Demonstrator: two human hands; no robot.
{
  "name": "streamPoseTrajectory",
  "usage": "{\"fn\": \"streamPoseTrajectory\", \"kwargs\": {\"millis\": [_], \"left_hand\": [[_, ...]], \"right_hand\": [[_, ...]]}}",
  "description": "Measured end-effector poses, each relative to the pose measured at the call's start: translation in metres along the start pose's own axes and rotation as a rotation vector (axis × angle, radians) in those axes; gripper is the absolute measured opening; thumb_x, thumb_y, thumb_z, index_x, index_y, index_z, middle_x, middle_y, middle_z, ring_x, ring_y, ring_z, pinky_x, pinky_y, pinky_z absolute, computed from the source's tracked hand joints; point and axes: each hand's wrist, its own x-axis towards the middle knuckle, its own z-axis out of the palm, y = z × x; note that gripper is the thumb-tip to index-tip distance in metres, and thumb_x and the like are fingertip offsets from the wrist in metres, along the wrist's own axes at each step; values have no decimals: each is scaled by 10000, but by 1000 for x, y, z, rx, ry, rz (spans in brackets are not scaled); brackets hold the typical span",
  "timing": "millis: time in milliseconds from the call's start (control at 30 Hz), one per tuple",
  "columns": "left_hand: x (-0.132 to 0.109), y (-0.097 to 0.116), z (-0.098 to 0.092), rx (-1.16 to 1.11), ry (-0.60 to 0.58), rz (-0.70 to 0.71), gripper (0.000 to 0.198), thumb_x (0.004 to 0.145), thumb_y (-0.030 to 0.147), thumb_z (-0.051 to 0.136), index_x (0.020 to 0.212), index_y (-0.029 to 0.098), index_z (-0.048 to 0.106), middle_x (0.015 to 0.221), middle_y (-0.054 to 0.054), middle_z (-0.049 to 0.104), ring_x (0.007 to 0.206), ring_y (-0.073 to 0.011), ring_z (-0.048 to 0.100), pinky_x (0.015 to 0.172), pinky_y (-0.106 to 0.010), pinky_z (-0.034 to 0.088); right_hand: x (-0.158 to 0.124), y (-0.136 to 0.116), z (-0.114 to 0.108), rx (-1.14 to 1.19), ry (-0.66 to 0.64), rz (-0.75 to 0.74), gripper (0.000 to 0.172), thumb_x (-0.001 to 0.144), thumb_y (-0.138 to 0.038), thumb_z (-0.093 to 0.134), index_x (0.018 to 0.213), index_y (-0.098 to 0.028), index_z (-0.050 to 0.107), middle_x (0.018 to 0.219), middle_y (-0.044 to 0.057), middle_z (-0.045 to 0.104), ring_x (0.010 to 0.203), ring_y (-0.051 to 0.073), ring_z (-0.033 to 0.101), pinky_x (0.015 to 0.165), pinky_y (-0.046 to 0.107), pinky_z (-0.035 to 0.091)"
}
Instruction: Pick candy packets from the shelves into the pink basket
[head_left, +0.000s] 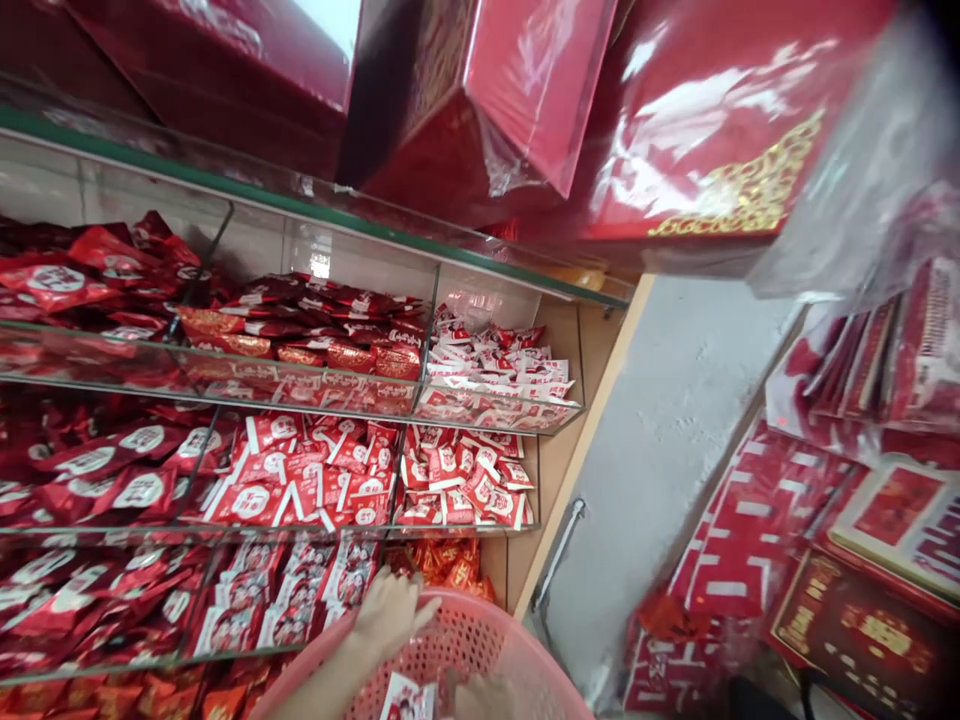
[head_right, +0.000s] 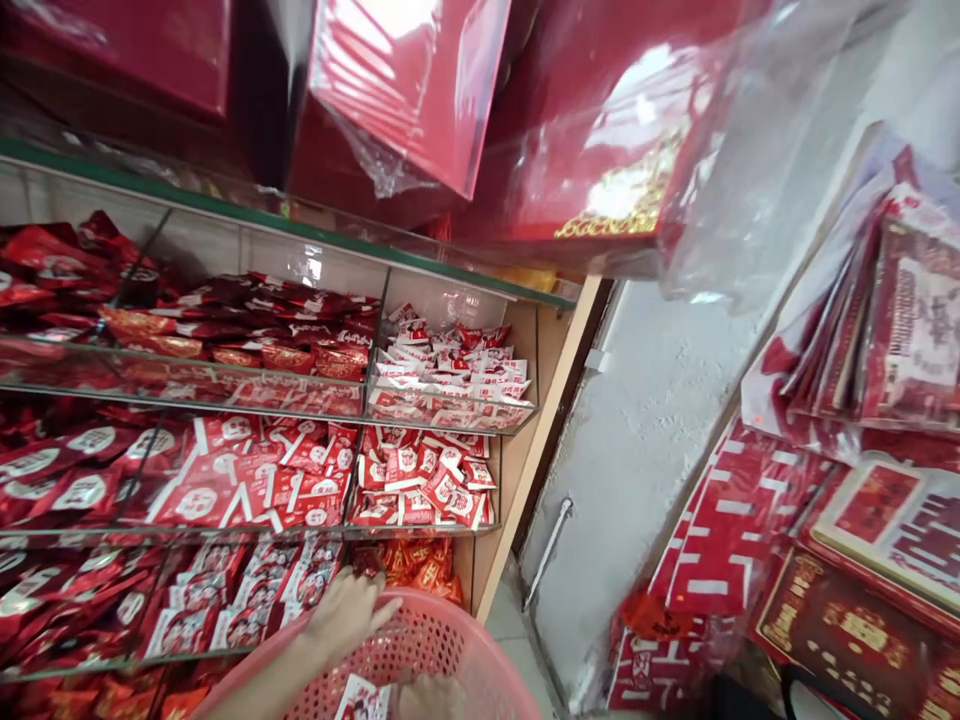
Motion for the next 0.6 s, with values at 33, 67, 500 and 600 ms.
{"fn": "streamPoseTrajectory", "kwargs": {"millis": [33,67,500,600], "left_hand": [[0,-1,1,-7,4,-8,616,885,529,199,1102,148,631,833,-141,705,883,-268,637,910,-428,383],[0,-1,2,-18,13,-7,585,888,509,207,1108,168,629,853,-135,705,885,-263,633,925,-433,373],[3,-1,0,-117,-65,-59,617,850,551,216,1173,207,613,986,-167,694,984,-316,617,1000,-524,343],[3,-2,4,-123,-48,-59,593,844,555,235,1161,236,621,975,-157,697,977,-315,625,995,-535,351]], "right_hand": [[-5,1,-18,-1,-65,21,317,783,-64,444,989,-141,671,905,144,711,874,273,677,732,353,518],[-12,3,-38,8,-96,-23,301,794,-115,484,1035,-152,660,999,139,695,967,270,649,806,349,498],[-47,33,-331,279,943,-394,261,897,-333,412,889,-163,611,742,0,644,660,109,569,638,220,401],[-18,32,-369,183,1038,-309,242,881,-238,420,1005,-142,604,885,43,657,816,146,589,741,252,415]]}}
